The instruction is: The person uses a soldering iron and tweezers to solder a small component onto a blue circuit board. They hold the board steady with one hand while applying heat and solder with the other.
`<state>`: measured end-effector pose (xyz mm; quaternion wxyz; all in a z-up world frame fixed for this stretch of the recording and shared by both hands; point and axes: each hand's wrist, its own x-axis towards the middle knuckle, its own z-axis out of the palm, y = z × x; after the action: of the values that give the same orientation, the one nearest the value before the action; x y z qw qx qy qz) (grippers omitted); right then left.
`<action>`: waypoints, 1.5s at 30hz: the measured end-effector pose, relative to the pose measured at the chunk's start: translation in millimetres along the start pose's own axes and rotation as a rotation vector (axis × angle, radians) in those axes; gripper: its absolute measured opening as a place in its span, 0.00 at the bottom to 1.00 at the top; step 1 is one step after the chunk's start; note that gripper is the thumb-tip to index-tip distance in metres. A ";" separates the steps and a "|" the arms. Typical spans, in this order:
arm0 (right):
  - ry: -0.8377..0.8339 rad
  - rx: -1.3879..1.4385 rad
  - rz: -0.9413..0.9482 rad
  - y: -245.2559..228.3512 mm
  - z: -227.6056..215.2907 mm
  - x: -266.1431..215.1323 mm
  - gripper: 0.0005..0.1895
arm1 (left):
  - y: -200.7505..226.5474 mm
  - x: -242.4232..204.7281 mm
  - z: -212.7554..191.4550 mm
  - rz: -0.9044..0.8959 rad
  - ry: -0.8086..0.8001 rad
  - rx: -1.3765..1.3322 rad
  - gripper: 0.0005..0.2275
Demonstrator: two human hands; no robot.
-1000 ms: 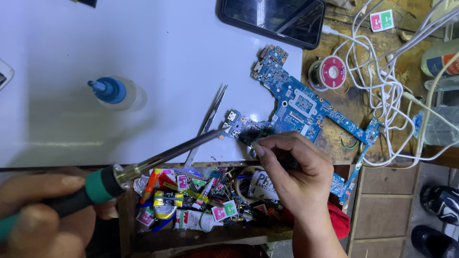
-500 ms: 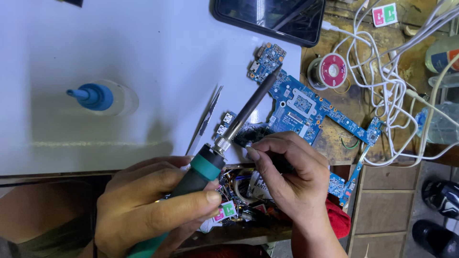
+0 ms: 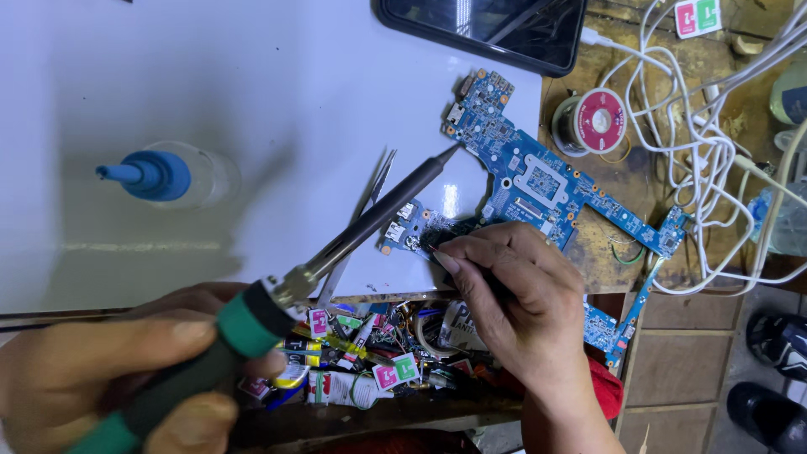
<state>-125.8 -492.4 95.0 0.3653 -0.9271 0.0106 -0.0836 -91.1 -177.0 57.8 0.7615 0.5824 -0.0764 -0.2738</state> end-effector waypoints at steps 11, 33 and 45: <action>-0.026 -0.107 -0.029 -2.1 2.5 3.9 0.09 | -33.0 3.9 -52.6 -0.269 0.067 -0.070 0.16; -0.112 -0.066 0.123 -7.2 -1.6 16.7 0.08 | -60.3 -11.9 -88.0 0.125 -0.193 0.076 0.07; -0.215 -0.034 0.153 -9.5 -8.1 29.1 0.07 | -41.3 0.3 -83.9 0.271 -0.360 0.262 0.15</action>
<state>-98.9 -493.2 111.5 0.3537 -0.9333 0.0434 0.0448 -67.9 -113.3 -6.6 0.6834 0.6027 -0.3227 -0.2563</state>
